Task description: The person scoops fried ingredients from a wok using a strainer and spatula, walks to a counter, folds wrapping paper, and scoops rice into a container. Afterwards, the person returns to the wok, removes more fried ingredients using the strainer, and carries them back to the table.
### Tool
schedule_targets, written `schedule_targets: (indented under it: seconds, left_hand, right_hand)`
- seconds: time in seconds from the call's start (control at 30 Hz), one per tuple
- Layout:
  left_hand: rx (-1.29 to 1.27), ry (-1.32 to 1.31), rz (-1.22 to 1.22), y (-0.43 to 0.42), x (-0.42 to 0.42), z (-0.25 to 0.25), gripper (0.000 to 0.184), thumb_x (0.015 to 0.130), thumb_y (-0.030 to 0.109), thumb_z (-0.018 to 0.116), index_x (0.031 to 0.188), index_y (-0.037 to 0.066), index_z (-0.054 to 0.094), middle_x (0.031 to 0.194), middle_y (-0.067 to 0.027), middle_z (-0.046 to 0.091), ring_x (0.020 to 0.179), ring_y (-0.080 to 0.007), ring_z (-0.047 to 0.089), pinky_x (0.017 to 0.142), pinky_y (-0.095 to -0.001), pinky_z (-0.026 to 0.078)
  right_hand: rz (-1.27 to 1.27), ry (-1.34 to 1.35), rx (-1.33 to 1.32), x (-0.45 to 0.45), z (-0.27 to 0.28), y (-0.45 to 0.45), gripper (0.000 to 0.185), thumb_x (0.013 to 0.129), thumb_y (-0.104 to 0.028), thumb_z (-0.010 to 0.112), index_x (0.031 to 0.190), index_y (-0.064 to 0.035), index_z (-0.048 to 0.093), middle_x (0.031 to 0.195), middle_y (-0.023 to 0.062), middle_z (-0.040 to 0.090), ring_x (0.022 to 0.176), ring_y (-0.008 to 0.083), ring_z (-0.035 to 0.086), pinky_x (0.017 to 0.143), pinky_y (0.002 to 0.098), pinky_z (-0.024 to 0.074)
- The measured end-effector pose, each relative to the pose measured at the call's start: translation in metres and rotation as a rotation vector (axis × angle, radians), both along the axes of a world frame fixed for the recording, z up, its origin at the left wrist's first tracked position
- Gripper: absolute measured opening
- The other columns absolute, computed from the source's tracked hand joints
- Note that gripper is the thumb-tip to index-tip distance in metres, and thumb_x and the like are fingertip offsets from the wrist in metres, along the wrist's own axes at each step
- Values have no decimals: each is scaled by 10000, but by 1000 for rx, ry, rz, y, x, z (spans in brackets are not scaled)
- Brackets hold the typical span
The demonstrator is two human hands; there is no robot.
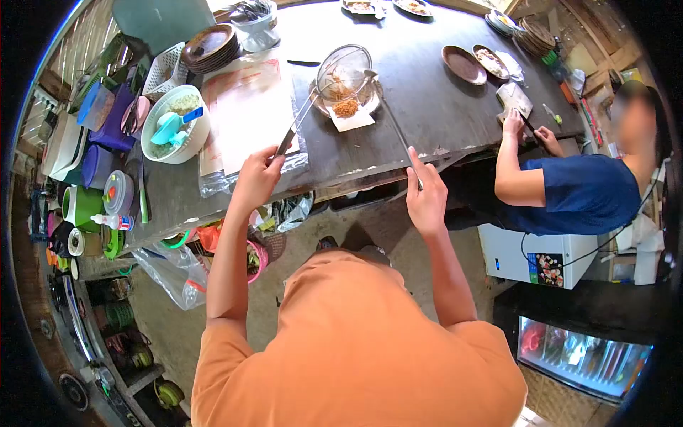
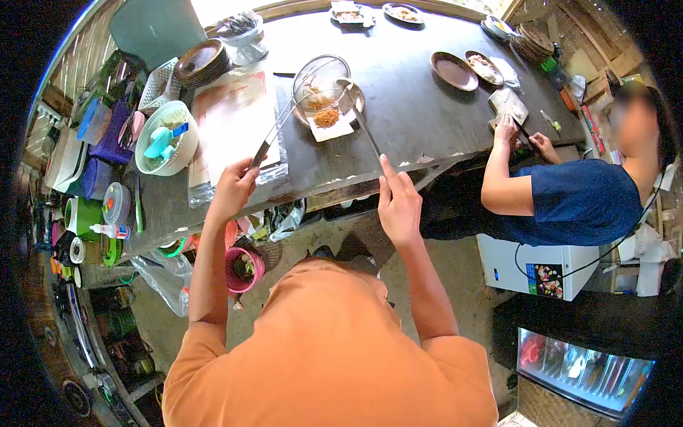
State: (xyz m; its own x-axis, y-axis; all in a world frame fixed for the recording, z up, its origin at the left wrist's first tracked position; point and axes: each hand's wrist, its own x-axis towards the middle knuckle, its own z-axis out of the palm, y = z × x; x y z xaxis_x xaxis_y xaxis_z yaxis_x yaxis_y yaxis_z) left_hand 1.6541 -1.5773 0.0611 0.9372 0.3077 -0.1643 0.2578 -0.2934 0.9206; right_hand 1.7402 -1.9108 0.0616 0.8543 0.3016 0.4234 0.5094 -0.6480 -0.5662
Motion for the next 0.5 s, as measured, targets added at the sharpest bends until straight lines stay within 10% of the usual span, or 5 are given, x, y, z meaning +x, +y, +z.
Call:
schedule_targets:
  seconds: [0.5]
  left_hand:
    - [76,-6,5,0,-4,-2,273,985,142,588,1189,-9,689,609,-24,496,563,-94,438,524,-315,375]
  right_hand:
    - [48,-227,-159,7,-15,-6,515,919,-26,672,1408,-181,627,796,88,493,636,278,580,599,410,516]
